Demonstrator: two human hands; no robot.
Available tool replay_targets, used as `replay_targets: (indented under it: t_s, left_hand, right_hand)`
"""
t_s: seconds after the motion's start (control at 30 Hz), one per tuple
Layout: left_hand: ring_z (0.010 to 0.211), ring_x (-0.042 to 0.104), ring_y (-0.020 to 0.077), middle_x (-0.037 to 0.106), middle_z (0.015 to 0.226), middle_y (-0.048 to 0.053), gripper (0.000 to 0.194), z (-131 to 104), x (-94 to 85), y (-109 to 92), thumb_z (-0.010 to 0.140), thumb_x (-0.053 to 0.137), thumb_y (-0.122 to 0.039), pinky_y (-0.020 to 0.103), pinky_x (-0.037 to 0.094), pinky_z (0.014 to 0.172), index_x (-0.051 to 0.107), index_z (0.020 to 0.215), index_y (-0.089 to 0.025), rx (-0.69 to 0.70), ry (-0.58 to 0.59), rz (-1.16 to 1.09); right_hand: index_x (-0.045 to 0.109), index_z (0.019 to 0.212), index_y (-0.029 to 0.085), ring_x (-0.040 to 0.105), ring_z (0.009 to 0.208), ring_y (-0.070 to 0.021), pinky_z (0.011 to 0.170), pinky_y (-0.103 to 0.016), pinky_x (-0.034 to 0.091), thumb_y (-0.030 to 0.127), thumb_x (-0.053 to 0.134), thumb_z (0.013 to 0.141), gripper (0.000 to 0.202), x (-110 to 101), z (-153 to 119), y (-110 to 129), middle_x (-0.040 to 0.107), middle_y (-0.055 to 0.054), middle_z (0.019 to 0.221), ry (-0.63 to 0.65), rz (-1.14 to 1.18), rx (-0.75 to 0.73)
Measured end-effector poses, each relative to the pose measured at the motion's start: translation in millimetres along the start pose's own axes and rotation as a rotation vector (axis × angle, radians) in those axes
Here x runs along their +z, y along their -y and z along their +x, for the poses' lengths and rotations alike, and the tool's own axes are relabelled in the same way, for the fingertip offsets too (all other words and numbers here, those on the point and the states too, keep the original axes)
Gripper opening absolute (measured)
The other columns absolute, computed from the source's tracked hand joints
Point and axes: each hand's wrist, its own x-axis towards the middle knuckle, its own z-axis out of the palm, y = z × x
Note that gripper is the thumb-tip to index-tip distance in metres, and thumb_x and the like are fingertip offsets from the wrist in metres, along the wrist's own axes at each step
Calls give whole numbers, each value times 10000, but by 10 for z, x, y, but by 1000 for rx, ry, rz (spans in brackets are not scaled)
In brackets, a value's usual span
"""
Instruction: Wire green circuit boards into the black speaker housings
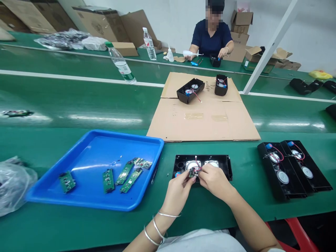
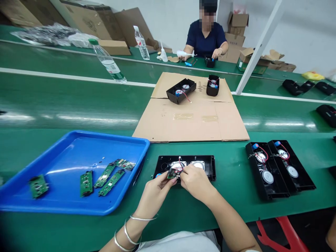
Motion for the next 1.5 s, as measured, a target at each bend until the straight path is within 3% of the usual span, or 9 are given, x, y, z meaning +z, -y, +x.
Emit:
replay_targets:
  t_s: [0.2,0.43,0.67,0.77,0.9,1.07,1.2,1.33,1.5]
  left_hand:
    - [776,692,247,730,837,36,174,8,22,-32,745,581,-201,337,560,745,675,890,-219,-5,6,-99]
    - [780,695,237,724,869,24,231,54,-29,-81,710,610,-235,363,592,738,682,925,-193,-19,69,-209]
    - [769,696,251,724,854,34,245,54,-53,-58,680,626,-268,383,625,641,687,891,-157,-83,80,-270]
    - [780,695,238,721,883,27,232,33,-63,-77,687,619,-257,361,624,661,681,892,-170,-72,89,-251]
    - [776,697,228,717,895,23,277,-1,-86,-116,698,623,-270,363,611,718,633,956,-171,-73,48,-239]
    - [795,695,240,714,889,41,292,8,-76,-118,695,626,-297,381,596,751,600,952,-162,-70,9,-199]
    - [777,698,244,709,924,80,319,49,-35,-112,698,618,-312,379,590,738,590,967,-143,-53,-52,-145]
    - [738,702,240,723,859,62,240,94,-27,-133,706,603,-309,370,581,733,624,896,-163,-6,-46,-64]
    - [714,704,239,722,770,42,192,111,-59,-143,706,596,-309,339,586,692,643,829,-170,-16,-5,-18]
  right_hand:
    - [589,744,143,475,634,-160,536,-275,366,159,411,915,247,35,5,-14,548,-47,704,-48,96,20]
    - [584,989,148,549,726,-162,630,-271,459,315,504,896,207,53,-10,-65,574,-46,817,-56,374,266]
    - [624,829,160,536,714,-167,646,-285,449,243,542,873,125,18,26,-52,565,-32,748,-18,418,279]
    - [634,894,179,546,732,-149,652,-277,458,243,627,814,103,-26,56,-59,564,-53,937,40,508,375]
    - [603,1078,225,557,868,-165,732,-290,461,263,689,745,346,-93,126,-113,512,-68,1178,158,736,429]
    - [629,863,182,498,554,-91,519,-227,418,284,544,800,146,-36,96,-232,612,-25,833,49,1110,620]
    - [589,872,187,442,483,-85,447,-212,373,344,522,804,184,-3,-35,-258,602,-5,727,-103,1112,728]
    - [641,736,188,528,639,-135,574,-256,418,287,614,774,109,-48,-84,-135,611,-20,717,-153,947,600]
    - [645,782,172,538,710,-162,666,-304,440,252,458,909,240,-22,-50,17,618,-52,749,-220,560,262]
